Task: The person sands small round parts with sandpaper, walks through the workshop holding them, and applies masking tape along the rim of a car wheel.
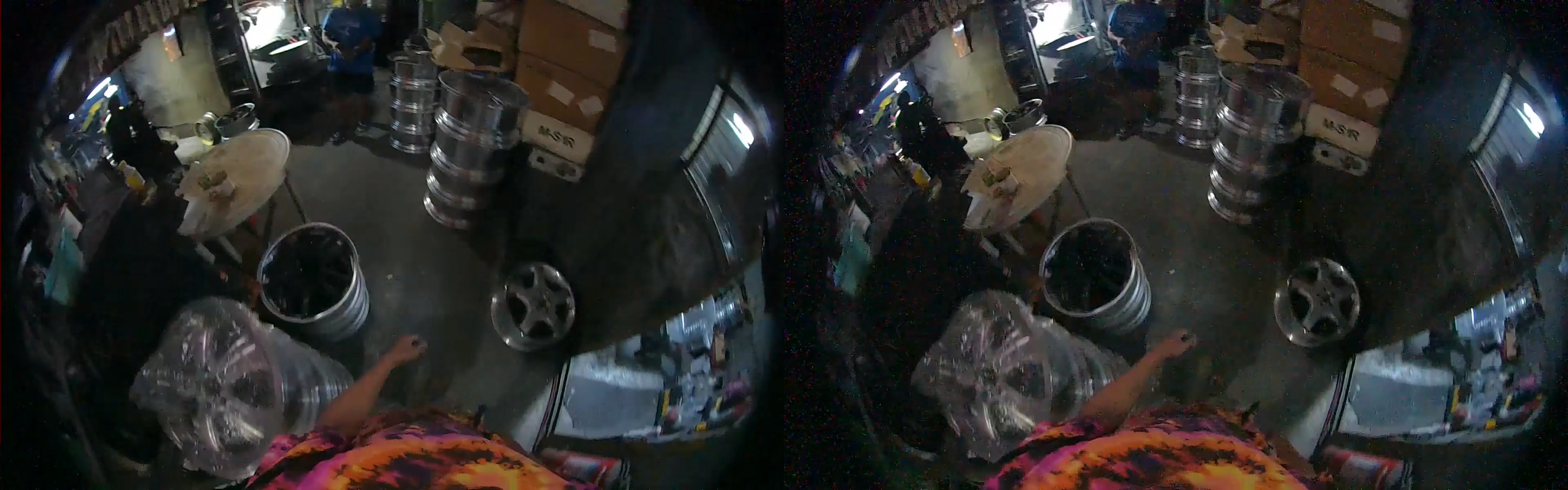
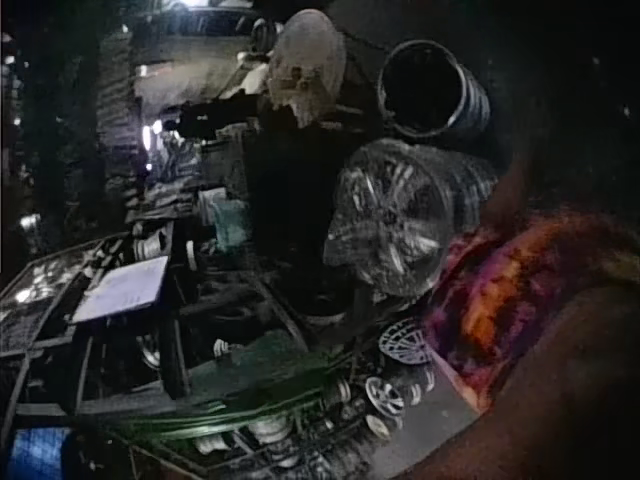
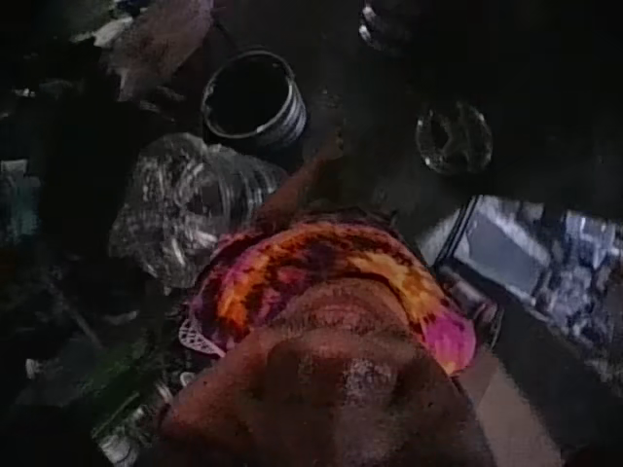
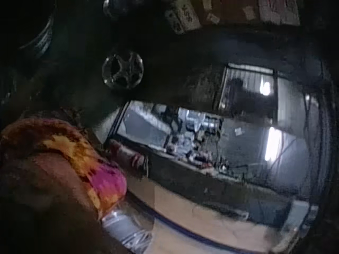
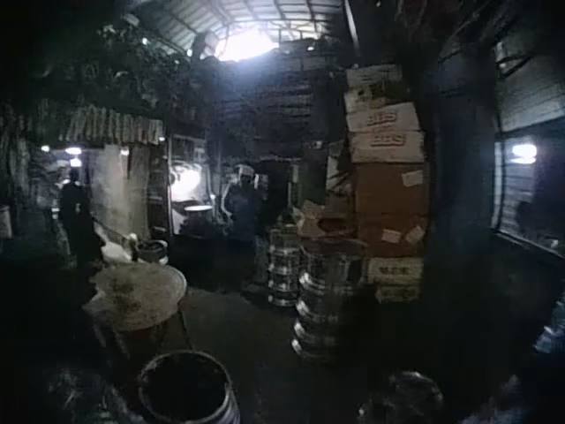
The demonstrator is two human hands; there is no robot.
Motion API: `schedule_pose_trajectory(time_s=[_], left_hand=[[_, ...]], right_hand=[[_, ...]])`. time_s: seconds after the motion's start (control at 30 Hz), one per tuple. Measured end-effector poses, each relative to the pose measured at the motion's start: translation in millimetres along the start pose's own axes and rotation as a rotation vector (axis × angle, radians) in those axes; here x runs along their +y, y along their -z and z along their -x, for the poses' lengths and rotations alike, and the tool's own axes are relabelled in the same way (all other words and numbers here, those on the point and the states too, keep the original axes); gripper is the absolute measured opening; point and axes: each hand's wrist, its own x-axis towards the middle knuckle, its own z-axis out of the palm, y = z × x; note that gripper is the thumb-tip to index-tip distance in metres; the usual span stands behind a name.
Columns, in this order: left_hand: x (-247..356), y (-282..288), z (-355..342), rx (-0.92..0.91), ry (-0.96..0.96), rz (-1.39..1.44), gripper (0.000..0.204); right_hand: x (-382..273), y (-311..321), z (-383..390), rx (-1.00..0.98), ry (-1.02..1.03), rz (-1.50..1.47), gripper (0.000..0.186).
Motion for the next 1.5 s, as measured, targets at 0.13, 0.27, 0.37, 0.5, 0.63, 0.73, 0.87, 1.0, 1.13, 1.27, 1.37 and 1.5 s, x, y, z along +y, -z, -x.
schedule_pose_trajectory(time_s=[0.13,0.27,0.37,0.5,0.63,0.73,0.87,1.0,1.13,1.27,1.37,1.5], left_hand=[[22,51,-27,0.116,0.317,0.577,0.034],[-120,90,-105,0.291,0.482,0.453,0.028],[-176,124,-146,0.381,0.471,0.736,0.030],[-114,230,-344,0.245,0.318,0.277,0.033],[-153,282,-446,0.395,-0.035,0.216,0.041],[-131,319,-559,0.386,-0.057,0.233,0.042],[-155,385,-650,0.313,-0.180,-0.450,0.043],[-127,432,-720,0.195,0.097,-0.249,0.043],[-62,486,-795,0.155,0.253,-0.122,0.043],[-31,554,-854,0.186,0.371,-0.034,0.043],[-52,603,-869,0.239,0.506,0.026,0.044],[-63,675,-946,0.197,0.564,0.049,0.044]], right_hand=[[-104,160,-145,0.196,0.168,0.137,0.032],[-256,306,-269,0.499,0.387,0.168,0.034],[-414,378,-288,0.498,0.353,0.236,0.040],[-367,422,-436,0.142,0.127,0.498,0.035],[-408,445,-483,-0.034,0.059,0.230,0.034],[-440,472,-546,-0.085,0.028,0.195,0.034],[-544,501,-661,-0.177,0.171,0.211,0.034],[-664,534,-796,-0.206,0.369,0.309,0.035],[-818,558,-940,0.003,1.044,0.625,0.037],[-1008,595,-995,-0.078,1.000,0.215,0.037],[-1152,600,-982,-0.253,0.765,0.037,0.036],[-1216,631,-1049,-0.258,0.702,0.230,0.044]])
